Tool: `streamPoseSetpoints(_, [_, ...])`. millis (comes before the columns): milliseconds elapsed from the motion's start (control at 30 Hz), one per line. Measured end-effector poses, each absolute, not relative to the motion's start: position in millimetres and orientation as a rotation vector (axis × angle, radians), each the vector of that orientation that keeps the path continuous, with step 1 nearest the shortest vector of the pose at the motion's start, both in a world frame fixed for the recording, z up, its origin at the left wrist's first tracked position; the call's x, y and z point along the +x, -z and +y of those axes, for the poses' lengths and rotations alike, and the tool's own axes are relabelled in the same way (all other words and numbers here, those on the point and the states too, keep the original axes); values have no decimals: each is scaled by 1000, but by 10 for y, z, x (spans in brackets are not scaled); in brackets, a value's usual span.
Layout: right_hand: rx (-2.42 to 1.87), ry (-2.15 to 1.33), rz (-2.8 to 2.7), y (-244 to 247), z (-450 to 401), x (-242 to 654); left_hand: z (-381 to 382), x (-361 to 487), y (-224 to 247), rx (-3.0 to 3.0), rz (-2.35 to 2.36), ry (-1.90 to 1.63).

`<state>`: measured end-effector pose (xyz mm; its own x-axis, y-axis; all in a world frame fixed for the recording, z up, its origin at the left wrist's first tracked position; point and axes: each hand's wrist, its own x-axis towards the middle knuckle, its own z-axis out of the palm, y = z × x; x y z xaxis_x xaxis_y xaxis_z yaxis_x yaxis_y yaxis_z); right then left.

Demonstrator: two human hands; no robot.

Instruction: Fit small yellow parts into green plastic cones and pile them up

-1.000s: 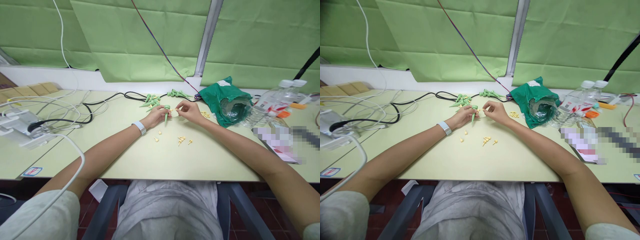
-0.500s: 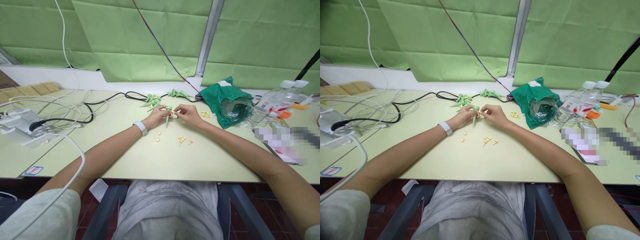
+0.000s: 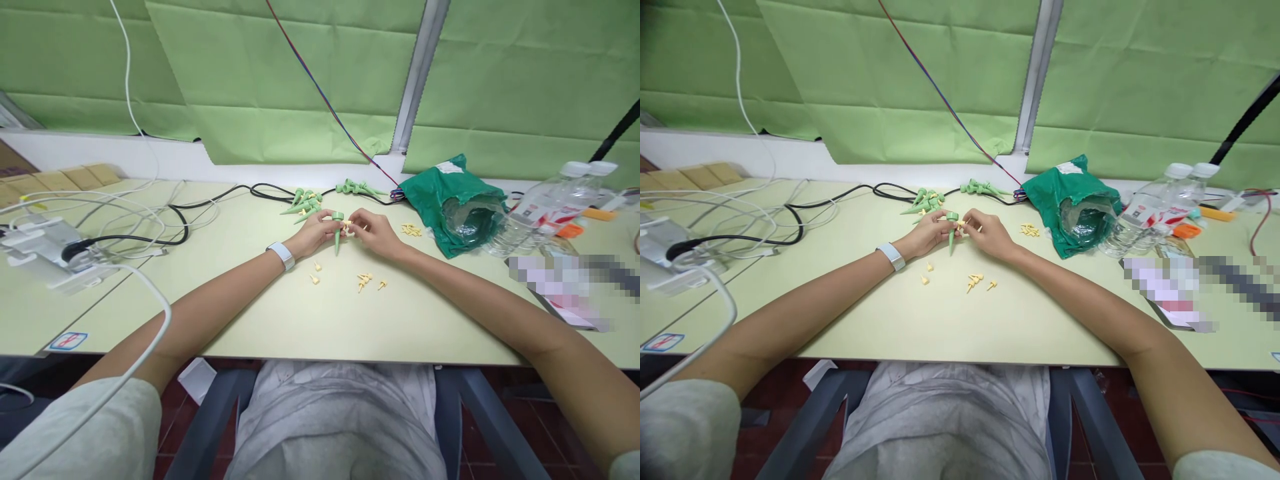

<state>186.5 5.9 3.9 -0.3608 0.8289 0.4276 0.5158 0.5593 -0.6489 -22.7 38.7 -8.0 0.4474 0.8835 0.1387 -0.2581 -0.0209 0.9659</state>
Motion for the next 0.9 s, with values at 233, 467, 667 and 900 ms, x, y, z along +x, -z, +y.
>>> streamPoseSetpoints(233, [-1193, -452, -2026, -47, 62, 1890, 374, -228, 62, 1241, 662, -1020])
streamPoseSetpoints(467, [-1203, -274, -2060, -11, 45, 1849, 378, -237, 76, 1254, 655, -999])
streamPoseSetpoints(667, [-1081, -196, -2125, -14, 43, 1866, 363, -232, 54, 1262, 664, -976])
streamPoseSetpoints(900, [-1041, -148, -2163, 9, 42, 1865, 369, -238, 60, 1269, 667, -971])
